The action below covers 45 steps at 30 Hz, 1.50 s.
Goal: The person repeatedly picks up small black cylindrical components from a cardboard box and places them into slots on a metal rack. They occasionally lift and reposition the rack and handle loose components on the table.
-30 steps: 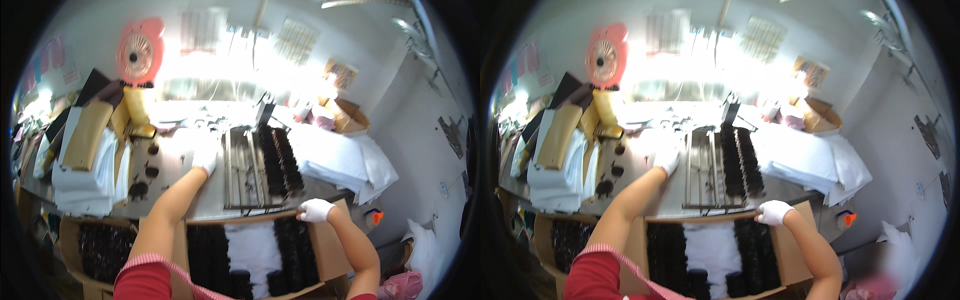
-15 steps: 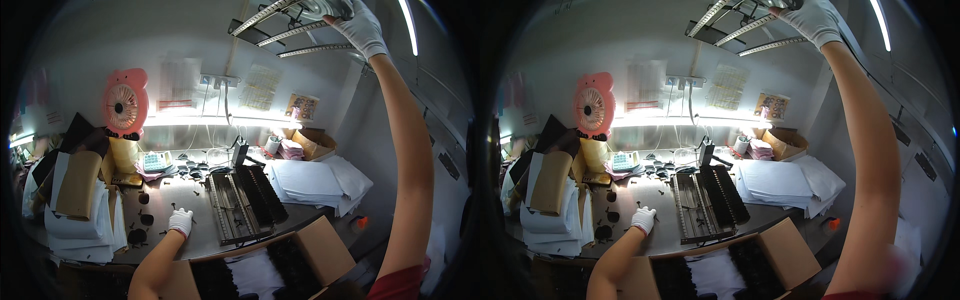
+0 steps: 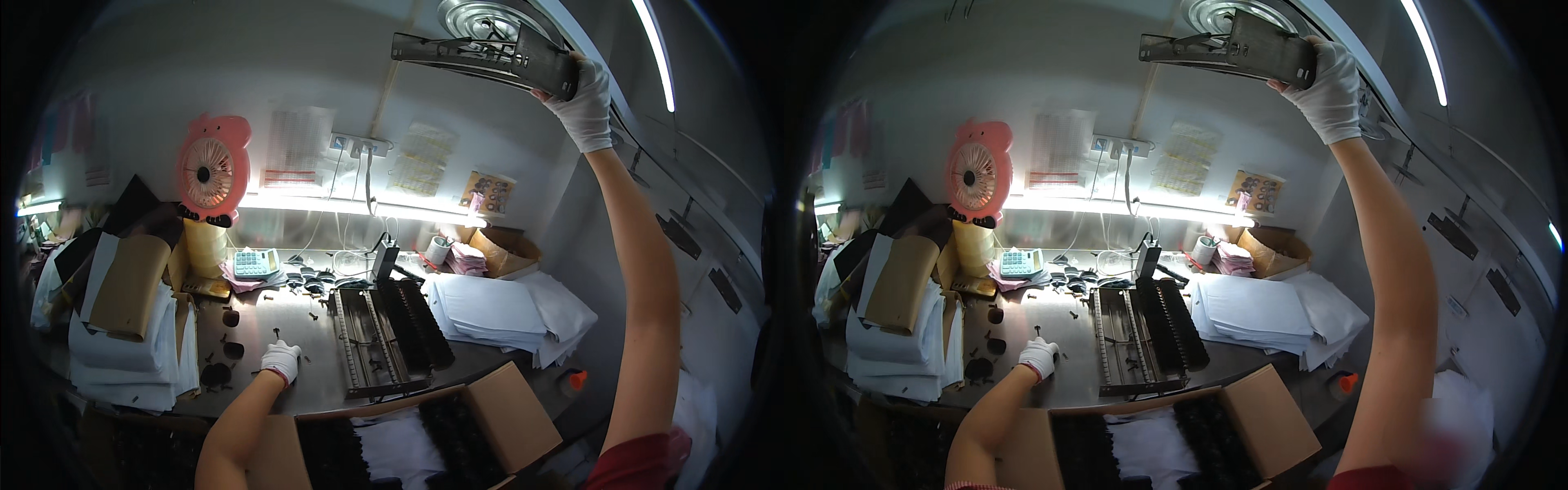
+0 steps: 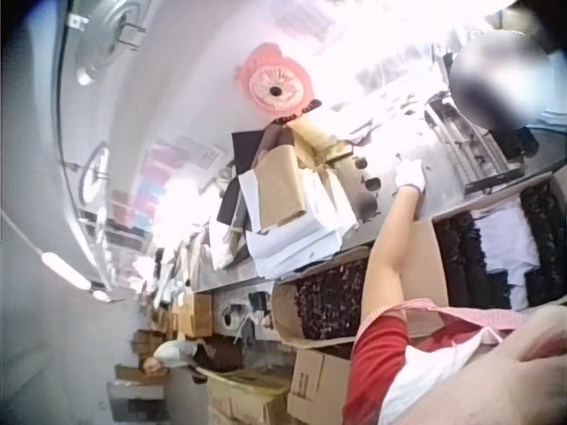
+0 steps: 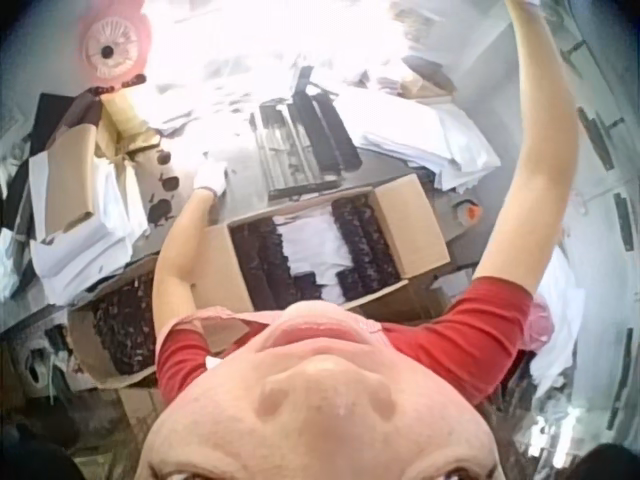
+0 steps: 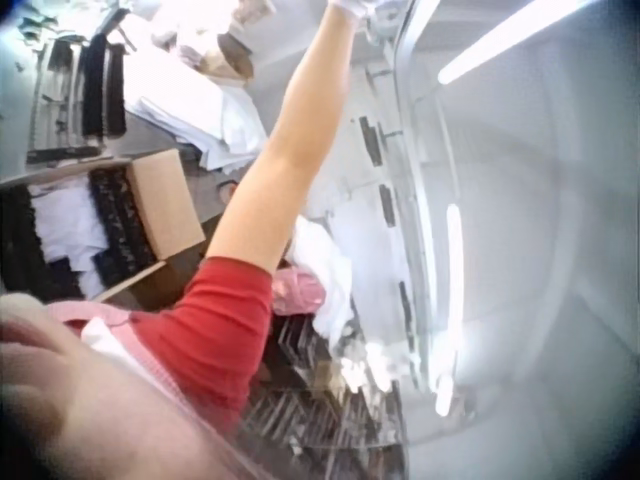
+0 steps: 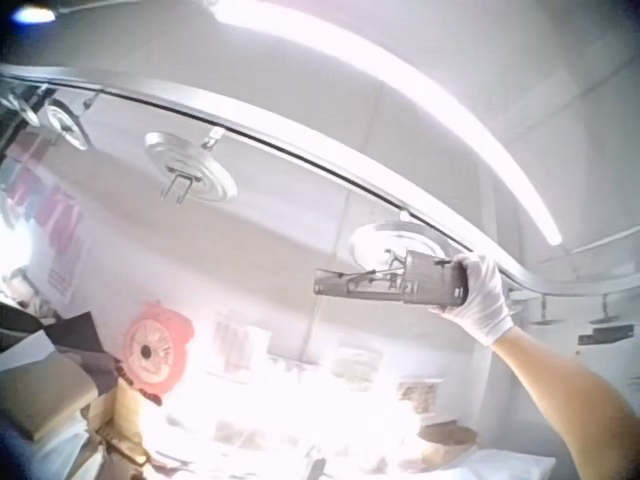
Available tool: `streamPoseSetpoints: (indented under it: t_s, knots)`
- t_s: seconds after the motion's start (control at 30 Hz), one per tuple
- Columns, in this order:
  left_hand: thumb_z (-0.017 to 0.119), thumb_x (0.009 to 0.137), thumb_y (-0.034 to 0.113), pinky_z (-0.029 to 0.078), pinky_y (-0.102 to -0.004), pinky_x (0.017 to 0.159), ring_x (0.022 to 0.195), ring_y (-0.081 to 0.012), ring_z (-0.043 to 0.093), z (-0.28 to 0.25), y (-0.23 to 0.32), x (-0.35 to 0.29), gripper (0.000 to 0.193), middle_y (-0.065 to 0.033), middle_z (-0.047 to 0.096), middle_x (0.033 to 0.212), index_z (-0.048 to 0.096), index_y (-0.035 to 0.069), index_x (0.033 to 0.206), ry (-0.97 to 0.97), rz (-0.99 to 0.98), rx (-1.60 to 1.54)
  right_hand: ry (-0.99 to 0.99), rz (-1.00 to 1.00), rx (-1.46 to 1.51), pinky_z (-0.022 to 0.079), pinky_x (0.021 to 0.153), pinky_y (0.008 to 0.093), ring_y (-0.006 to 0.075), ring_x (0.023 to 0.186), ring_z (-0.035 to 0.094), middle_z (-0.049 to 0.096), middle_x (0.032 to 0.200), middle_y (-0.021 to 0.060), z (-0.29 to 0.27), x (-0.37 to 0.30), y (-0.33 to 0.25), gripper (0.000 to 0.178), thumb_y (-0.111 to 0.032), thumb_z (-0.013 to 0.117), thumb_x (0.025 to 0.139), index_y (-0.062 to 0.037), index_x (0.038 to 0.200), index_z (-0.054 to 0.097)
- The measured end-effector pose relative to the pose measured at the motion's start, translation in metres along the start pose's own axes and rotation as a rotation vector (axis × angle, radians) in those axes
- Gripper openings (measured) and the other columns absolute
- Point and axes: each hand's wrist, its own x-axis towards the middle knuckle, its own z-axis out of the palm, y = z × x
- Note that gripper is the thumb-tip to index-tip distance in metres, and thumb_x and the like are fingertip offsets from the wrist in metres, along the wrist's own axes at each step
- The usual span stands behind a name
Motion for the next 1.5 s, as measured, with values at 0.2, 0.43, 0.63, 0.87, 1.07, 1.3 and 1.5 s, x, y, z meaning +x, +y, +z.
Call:
streamPoseSetpoints:
  t_s: [0.2,0.43,0.63,0.87,1.07,1.3,1.5]
  knots:
    - [0.068,0.083,0.015,0.054,-0.0471,0.094,0.112,-0.0401,0.06,0.004,0.001,-0.002,0.036,-0.0211,0.057,0.122,0.066,0.018,0.119,0.027,0.003,-0.017,-0.007,0.11,0.12,0.056,0.084,0.0367,0.0253,0.096,0.064,0.065,0.107,0.0084,-0.006,-0.003,0.013,0.08,-0.037,0.096,0.058,-0.0055,0.121,0.058]
    - [0.078,0.076,0.023,0.054,-0.0424,0.094,0.109,-0.0367,0.065,-0.008,-0.016,0.006,0.045,-0.0224,0.066,0.114,0.063,0.008,0.115,-0.148,-0.064,-0.146,0.02,0.387,0.11,0.058,0.078,0.0256,0.0125,0.084,0.066,0.068,0.098,0.0043,-0.012,0.025,0.003,0.065,-0.033,0.092,0.07,0.0021,0.115,0.061]
    - [0.086,0.068,0.021,0.055,-0.0376,0.085,0.092,-0.0288,0.067,0.022,-0.044,0.019,0.048,-0.0178,0.068,0.098,0.061,0.005,0.105,-0.071,-0.029,-0.531,-0.096,0.25,0.037,0.061,0.078,0.0284,0.0156,0.088,0.071,0.07,0.105,0.0093,-0.038,0.021,-0.034,0.079,-0.052,0.09,0.066,-0.0019,0.12,0.063]
    - [0.057,0.092,0.0,0.051,-0.0266,0.061,0.079,-0.0114,0.063,-0.001,-0.042,-0.068,0.022,-0.0076,0.067,0.098,0.037,0.009,0.091,0.178,-0.157,-1.454,-0.487,0.64,0.761,0.053,0.092,0.0293,0.0159,0.103,0.063,0.063,0.111,0.006,-0.104,-0.101,-0.201,0.067,-0.009,0.089,0.073,0.0008,0.131,0.055]
    - [0.047,0.09,-0.01,0.045,-0.0217,0.068,0.079,-0.0067,0.055,0.005,-0.042,-0.139,0.036,0.0006,0.058,0.091,0.054,0.008,0.121,0.322,-0.02,-1.449,-0.55,2.103,1.216,0.055,0.066,0.0333,0.0139,0.077,0.065,0.064,0.086,-0.0009,-0.08,-0.2,-0.311,0.041,-0.041,0.075,0.089,-0.0124,0.113,0.059]
    - [0.049,0.093,-0.008,0.043,-0.0208,0.068,0.077,-0.0053,0.05,0.01,-0.051,-0.206,0.024,0.0007,0.059,0.089,0.06,0.006,0.109,0.306,0.074,-1.241,-0.768,2.693,1.389,0.062,0.071,0.0453,0.0191,0.083,0.071,0.067,0.084,0.0031,-0.088,-0.193,-0.431,0.038,-0.047,0.071,0.089,-0.0129,0.083,0.054]
    - [0.055,0.096,-0.002,0.048,-0.0226,0.078,0.081,-0.0076,0.056,0.012,-0.053,-0.226,0.015,-0.0019,0.061,0.09,0.06,0.004,0.108,0.209,0.064,-1.287,-0.835,2.706,1.467,0.056,0.069,0.0408,0.0217,0.075,0.062,0.058,0.085,-0.001,-0.1,-0.248,-0.431,0.014,-0.033,0.065,0.092,-0.0204,0.094,0.059]
